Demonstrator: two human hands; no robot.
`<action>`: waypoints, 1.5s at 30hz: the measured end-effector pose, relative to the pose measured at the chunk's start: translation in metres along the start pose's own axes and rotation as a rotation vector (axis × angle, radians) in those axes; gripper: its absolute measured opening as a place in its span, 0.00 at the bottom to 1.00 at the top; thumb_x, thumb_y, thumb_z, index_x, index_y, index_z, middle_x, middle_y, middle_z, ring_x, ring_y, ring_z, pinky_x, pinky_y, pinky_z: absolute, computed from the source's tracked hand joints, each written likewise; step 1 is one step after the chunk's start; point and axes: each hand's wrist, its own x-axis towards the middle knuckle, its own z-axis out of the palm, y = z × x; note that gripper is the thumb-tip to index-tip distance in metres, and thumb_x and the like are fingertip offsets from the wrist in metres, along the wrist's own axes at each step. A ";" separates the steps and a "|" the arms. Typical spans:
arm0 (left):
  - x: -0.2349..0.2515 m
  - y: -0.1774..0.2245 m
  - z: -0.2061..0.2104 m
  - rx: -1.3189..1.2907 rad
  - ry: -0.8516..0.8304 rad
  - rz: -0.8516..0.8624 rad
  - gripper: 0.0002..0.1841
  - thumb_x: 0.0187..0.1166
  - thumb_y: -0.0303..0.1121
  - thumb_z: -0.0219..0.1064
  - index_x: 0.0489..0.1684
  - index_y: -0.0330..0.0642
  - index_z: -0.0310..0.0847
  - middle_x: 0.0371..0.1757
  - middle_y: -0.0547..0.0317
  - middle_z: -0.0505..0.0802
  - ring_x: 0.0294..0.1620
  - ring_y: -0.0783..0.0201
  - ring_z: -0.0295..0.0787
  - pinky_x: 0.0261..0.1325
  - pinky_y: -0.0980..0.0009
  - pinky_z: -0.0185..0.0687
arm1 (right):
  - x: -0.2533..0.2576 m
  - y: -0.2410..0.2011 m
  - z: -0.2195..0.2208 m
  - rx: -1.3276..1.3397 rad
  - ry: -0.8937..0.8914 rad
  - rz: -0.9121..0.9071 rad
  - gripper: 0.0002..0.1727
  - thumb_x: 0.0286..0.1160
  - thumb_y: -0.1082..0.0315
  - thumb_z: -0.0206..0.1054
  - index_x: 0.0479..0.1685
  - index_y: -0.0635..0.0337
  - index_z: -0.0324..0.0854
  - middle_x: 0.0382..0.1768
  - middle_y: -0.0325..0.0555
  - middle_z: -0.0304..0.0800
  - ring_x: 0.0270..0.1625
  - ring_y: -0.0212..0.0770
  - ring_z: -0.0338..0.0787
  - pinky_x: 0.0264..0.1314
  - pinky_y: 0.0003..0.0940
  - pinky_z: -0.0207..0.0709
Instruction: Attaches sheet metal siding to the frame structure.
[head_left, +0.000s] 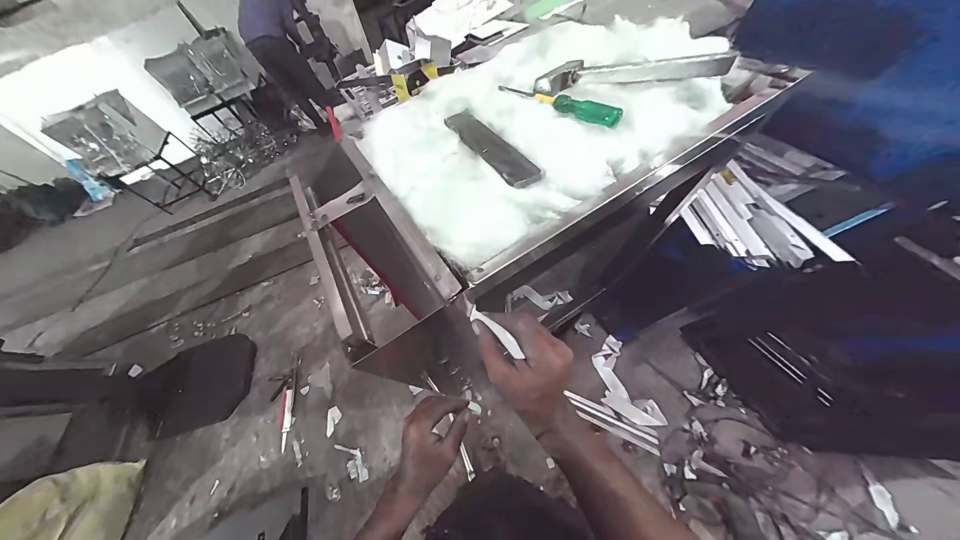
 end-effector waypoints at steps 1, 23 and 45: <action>0.001 -0.001 -0.001 -0.003 -0.003 0.002 0.08 0.77 0.39 0.74 0.44 0.47 0.95 0.45 0.68 0.97 0.49 0.71 0.95 0.58 0.68 0.93 | -0.002 0.002 0.001 0.012 -0.012 0.005 0.10 0.67 0.66 0.81 0.43 0.61 0.94 0.41 0.42 0.97 0.43 0.29 0.95 0.47 0.24 0.92; 0.003 -0.008 -0.009 -0.026 -0.017 -0.013 0.08 0.76 0.37 0.74 0.44 0.47 0.95 0.44 0.67 0.97 0.47 0.71 0.95 0.57 0.68 0.93 | 0.002 0.004 -0.003 -0.129 0.033 -0.006 0.08 0.65 0.66 0.79 0.41 0.56 0.96 0.34 0.39 0.96 0.36 0.28 0.93 0.40 0.23 0.88; 0.003 -0.011 -0.006 -0.048 -0.040 -0.037 0.08 0.76 0.36 0.74 0.46 0.46 0.95 0.44 0.66 0.98 0.48 0.69 0.95 0.57 0.66 0.94 | 0.000 0.008 0.003 -0.036 0.018 -0.024 0.09 0.63 0.69 0.80 0.42 0.57 0.96 0.36 0.42 0.96 0.38 0.30 0.93 0.42 0.24 0.89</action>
